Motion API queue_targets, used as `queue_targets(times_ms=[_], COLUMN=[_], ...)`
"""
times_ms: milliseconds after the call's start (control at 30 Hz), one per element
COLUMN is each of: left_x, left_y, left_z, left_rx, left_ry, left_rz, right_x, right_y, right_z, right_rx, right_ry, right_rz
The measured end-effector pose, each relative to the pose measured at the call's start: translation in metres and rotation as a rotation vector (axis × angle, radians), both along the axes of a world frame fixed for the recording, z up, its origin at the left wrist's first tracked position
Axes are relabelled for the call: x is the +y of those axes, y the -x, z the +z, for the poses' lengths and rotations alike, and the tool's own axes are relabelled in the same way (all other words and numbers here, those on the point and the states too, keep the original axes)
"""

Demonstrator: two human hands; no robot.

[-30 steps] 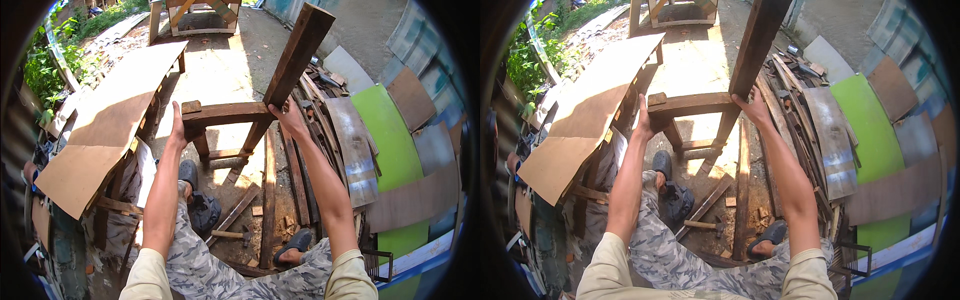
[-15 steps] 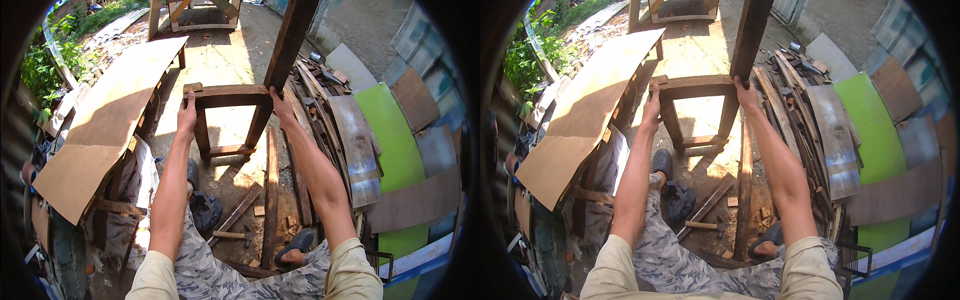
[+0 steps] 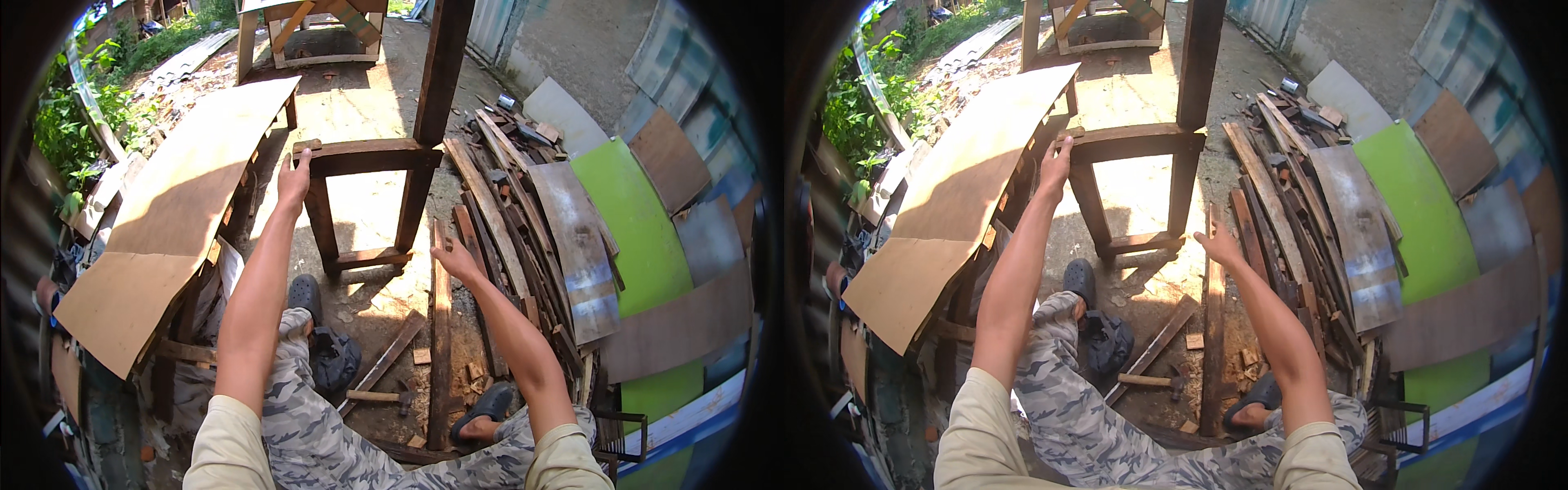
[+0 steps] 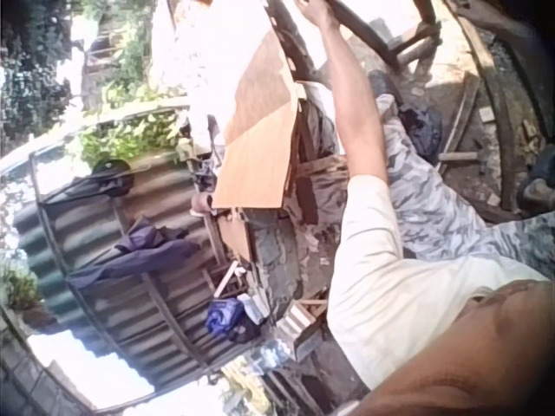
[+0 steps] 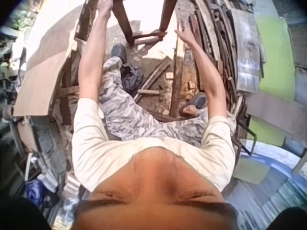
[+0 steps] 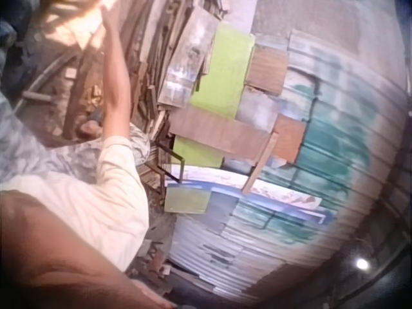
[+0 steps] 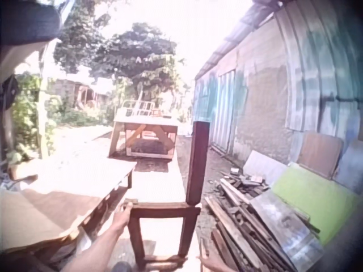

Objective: The person assembles a rectangular wooden frame on the ground using a hammer and nails. They position the frame pieces, hammer nails to join them, and repeatedly measure the frame with a tape measure to check alignment.

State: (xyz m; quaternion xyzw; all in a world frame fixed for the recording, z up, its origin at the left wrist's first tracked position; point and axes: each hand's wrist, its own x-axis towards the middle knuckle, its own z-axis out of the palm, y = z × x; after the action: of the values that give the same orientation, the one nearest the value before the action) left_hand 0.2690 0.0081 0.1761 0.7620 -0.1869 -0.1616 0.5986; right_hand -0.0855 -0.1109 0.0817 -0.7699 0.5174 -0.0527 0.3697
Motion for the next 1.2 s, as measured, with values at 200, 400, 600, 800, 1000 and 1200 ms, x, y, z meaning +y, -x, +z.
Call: queue_targets(times_ms=[200,400,600,800,1000,1200], left_x=[0.002,0.005,-0.006,-0.026,-0.033,-0.029], left_y=[-0.024,0.002,0.075,0.064,0.074,0.124], left_z=[-0.004,0.009,0.052,0.048,0.058,0.075], left_rx=[-0.301,-0.699,-1.034,-1.136,-1.176,-0.990], left_ry=[-0.004,-0.374,-0.859,-0.810,-0.825,-0.890], left_rz=[-0.116,-0.078,-0.334,-0.568,-0.639,-0.544], right_x=[0.048,0.089,0.113,0.115,0.105,0.103], right_y=[0.098,0.163,0.159,0.148,0.181,0.211], right_z=[-0.006,0.050,0.093,0.097,0.087,0.082], right_rx=[0.391,0.405,0.230,0.250,0.502,0.498], right_ry=[-0.084,-0.152,-0.062,-0.026,0.058,0.073], right_rz=[0.351,0.475,0.573,0.554,0.501,0.480])
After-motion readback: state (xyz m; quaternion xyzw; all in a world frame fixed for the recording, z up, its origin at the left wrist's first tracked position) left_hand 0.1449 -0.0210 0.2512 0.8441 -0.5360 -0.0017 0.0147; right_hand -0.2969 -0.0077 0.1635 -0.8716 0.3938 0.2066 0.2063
